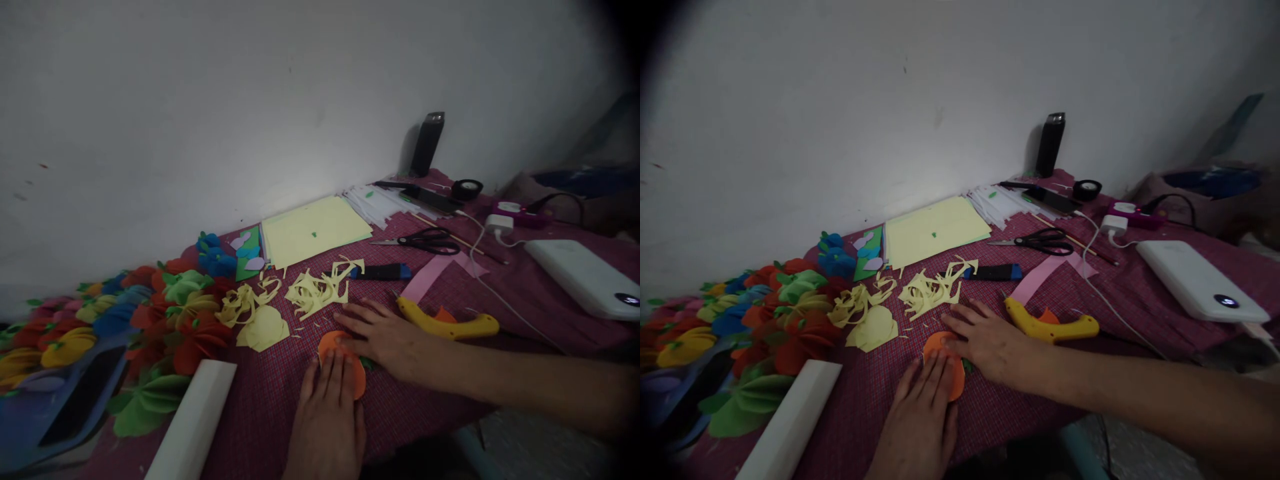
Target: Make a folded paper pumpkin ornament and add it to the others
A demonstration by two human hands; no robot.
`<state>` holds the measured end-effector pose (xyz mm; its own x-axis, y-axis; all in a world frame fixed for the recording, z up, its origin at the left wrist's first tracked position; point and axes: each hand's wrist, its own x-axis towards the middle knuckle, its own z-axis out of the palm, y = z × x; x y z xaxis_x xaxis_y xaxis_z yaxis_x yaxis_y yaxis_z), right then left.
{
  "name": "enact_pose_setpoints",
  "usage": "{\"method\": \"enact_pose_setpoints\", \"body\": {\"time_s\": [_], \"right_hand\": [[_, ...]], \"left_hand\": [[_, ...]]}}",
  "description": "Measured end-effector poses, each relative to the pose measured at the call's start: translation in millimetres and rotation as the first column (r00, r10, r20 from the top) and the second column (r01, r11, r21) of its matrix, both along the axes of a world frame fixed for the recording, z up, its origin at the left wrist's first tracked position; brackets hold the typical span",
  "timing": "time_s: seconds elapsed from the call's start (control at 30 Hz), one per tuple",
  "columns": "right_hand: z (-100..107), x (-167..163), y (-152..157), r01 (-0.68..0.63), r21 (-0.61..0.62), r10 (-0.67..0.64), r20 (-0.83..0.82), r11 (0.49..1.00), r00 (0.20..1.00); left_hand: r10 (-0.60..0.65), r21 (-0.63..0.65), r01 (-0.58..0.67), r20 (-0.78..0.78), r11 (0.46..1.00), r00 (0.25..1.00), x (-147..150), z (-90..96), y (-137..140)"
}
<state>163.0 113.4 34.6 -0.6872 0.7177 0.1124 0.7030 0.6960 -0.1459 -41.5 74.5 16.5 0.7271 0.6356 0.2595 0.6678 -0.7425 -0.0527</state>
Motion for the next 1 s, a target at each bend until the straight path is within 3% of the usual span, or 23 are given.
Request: {"method": "enact_pose_setpoints", "body": {"time_s": [0.27,0.43,0.7,0.83,1.0], "right_hand": [[1.8,7.1,5.1,0.054,0.129,-0.063,0.072,0.99,0.995],[2.8,7.3,1.4,0.025,0.127,-0.033,0.057,0.992,0.998],[-1.7,11.3,-4.0,0.001,0.114,-0.007,0.053,0.993,0.999],[2.4,13.1,-12.8,-0.068,0.097,0.064,0.034,0.993,0.997],[16.8,17.0,-19.9,-0.007,0.054,0.008,-0.026,0.999,1.0]], "left_hand": [[-0.004,-0.097,0.005,0.015,0.995,1.0,-5.2,10.6,2.2],[0.053,-0.153,-0.045,0.047,0.987,0.997,-11.3,20.6,5.0],[0.012,-0.27,-0.02,-0.031,0.963,0.999,-16.4,11.7,8.2],[-0.008,-0.236,0.0,-0.035,0.972,0.999,-19.1,8.9,9.8],[-0.041,-0.056,0.04,-0.024,0.998,0.999,-31.4,13.6,13.3]]}}
